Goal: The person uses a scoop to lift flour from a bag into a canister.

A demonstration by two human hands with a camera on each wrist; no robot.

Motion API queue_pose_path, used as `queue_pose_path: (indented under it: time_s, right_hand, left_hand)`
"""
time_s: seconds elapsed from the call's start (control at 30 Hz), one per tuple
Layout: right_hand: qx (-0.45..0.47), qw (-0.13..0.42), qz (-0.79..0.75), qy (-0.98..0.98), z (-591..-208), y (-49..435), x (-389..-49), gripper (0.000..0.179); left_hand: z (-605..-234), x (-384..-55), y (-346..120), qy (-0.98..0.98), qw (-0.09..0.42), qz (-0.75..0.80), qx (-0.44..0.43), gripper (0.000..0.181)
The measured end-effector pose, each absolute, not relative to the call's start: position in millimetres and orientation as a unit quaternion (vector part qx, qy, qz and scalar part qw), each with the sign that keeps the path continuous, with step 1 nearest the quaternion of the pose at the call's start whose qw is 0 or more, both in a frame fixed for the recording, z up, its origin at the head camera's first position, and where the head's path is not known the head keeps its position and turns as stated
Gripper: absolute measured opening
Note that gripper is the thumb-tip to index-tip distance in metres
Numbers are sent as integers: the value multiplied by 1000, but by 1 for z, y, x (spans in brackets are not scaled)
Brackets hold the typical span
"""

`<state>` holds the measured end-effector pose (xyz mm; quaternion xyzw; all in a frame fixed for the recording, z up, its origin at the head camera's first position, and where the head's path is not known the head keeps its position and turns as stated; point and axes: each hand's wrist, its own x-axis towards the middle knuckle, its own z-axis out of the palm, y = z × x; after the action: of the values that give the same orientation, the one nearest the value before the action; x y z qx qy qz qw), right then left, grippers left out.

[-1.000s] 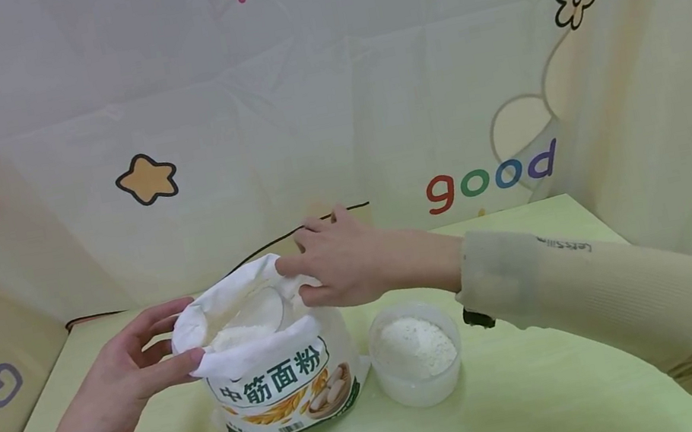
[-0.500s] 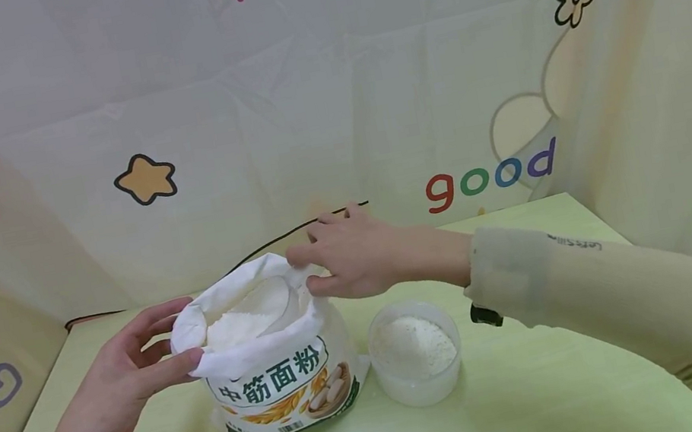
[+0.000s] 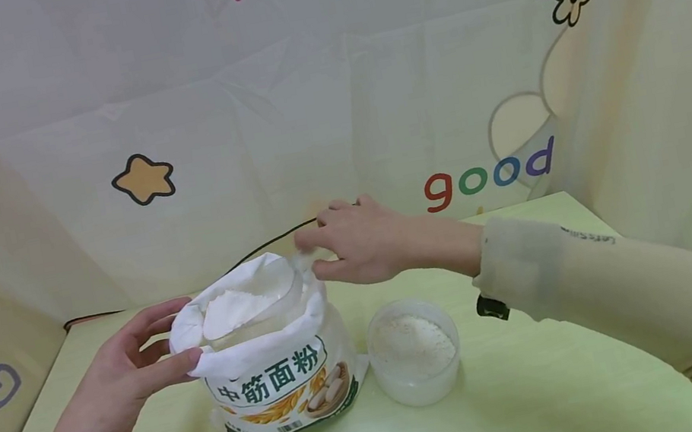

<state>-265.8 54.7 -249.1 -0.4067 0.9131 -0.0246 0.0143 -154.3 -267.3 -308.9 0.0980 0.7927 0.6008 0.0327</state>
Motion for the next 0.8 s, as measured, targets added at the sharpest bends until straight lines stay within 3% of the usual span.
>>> queue_pose_path:
  time_s: [0.8]
  right_hand:
    - [-390, 10, -60, 919, -240, 85, -269, 38]
  left_hand:
    - [-309, -156, -269, 792, 36, 603, 91, 60]
